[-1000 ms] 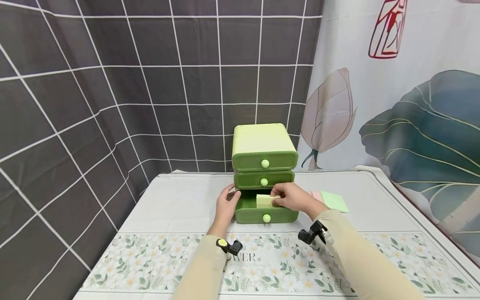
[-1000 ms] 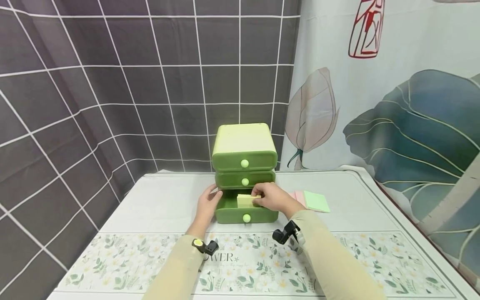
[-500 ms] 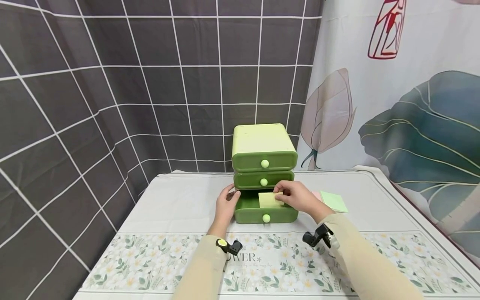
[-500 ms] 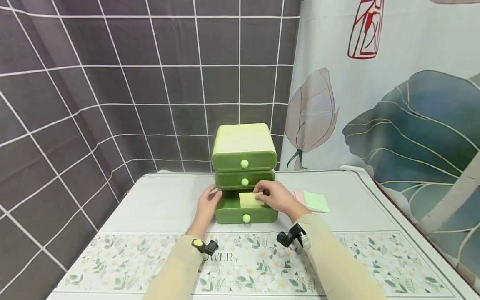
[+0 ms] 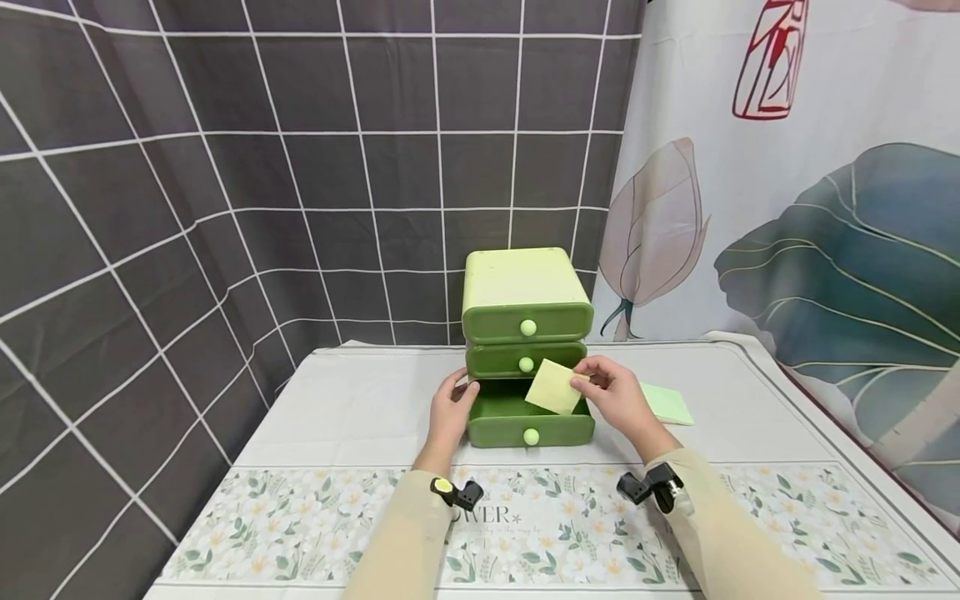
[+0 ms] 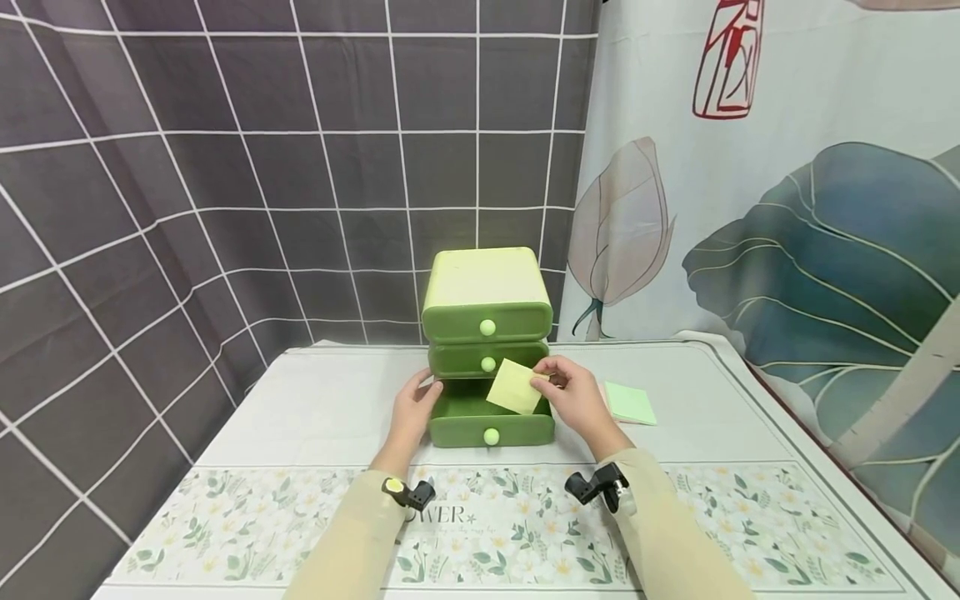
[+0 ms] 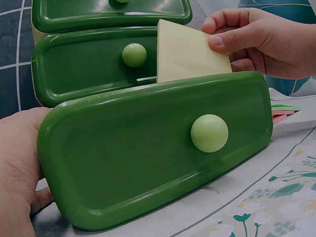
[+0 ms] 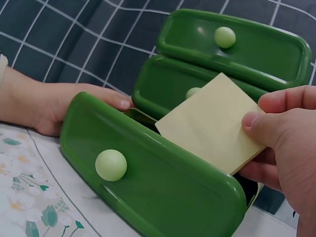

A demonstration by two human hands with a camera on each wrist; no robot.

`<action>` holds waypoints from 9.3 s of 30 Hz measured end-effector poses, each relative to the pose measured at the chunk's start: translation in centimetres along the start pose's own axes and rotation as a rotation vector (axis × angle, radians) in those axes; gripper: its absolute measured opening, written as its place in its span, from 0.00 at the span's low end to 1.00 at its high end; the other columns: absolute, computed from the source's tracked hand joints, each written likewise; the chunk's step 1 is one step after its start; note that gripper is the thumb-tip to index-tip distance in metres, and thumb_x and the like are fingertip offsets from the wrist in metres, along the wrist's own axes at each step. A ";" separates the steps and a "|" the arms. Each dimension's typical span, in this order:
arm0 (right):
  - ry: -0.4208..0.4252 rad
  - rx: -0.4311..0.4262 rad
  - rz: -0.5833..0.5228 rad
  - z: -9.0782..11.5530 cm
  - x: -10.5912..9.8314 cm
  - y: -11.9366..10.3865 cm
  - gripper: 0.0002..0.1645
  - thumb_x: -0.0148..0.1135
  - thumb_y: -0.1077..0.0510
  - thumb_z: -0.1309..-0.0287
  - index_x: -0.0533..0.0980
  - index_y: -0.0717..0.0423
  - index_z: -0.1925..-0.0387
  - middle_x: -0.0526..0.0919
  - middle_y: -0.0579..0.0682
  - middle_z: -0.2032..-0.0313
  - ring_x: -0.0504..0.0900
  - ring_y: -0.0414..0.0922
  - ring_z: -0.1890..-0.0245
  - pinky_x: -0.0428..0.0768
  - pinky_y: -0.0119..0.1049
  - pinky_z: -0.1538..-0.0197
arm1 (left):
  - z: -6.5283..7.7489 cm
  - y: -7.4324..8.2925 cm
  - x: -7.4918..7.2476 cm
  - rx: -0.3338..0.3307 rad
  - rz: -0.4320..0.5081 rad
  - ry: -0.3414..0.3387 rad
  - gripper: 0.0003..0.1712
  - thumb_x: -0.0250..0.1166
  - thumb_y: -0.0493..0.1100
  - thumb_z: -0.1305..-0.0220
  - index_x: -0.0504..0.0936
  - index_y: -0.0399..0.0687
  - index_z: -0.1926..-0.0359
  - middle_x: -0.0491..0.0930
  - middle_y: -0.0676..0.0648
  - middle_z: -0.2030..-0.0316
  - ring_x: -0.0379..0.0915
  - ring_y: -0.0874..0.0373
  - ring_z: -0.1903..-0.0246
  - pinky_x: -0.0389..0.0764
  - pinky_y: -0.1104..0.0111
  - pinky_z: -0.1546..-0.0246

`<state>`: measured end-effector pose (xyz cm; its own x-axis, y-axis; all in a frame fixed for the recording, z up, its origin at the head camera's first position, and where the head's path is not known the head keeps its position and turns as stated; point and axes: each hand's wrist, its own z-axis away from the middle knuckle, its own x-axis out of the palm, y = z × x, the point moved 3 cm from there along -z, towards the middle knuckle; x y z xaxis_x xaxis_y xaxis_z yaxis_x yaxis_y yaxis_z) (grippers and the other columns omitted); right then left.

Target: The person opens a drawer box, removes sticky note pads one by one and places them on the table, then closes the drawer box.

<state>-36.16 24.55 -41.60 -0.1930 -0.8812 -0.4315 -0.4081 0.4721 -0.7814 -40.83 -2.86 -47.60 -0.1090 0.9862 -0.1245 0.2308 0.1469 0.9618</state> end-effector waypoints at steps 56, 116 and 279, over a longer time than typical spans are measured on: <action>0.543 0.355 -0.546 4.9 -9.2 9.0 0.17 0.49 0.54 0.35 0.62 0.57 0.49 0.77 0.53 0.79 0.76 0.45 0.88 0.76 0.36 0.86 | 0.0 -0.4 0.0 -0.027 0.048 -0.037 0.23 0.60 0.50 0.38 0.73 0.54 0.41 0.68 0.48 0.41 0.69 0.52 0.46 0.67 0.58 0.44; 0.211 0.689 0.734 6.7 -10.9 8.1 0.26 0.39 0.51 0.34 0.64 0.74 0.53 0.75 0.71 0.68 0.76 0.63 0.73 0.71 0.50 0.76 | 2.0 3.7 -0.4 -0.030 0.088 -0.086 0.22 0.56 0.39 0.35 0.71 0.44 0.40 0.69 0.40 0.42 0.69 0.47 0.47 0.70 0.57 0.47; 0.367 0.214 0.137 0.5 4.7 3.6 0.24 0.66 0.58 0.49 0.69 0.59 0.51 0.72 0.56 0.52 0.75 0.52 0.54 0.75 0.44 0.53 | 0.1 0.3 0.1 0.111 -0.226 0.011 0.24 0.60 0.32 0.43 0.73 0.50 0.44 0.73 0.45 0.51 0.76 0.54 0.60 0.78 0.69 0.59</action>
<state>-38.11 22.12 -46.62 -0.5519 -0.7427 -0.3792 -0.1706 0.5457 -0.8205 -40.73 -2.72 -47.34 -0.1801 0.9266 -0.3300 0.3038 0.3715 0.8773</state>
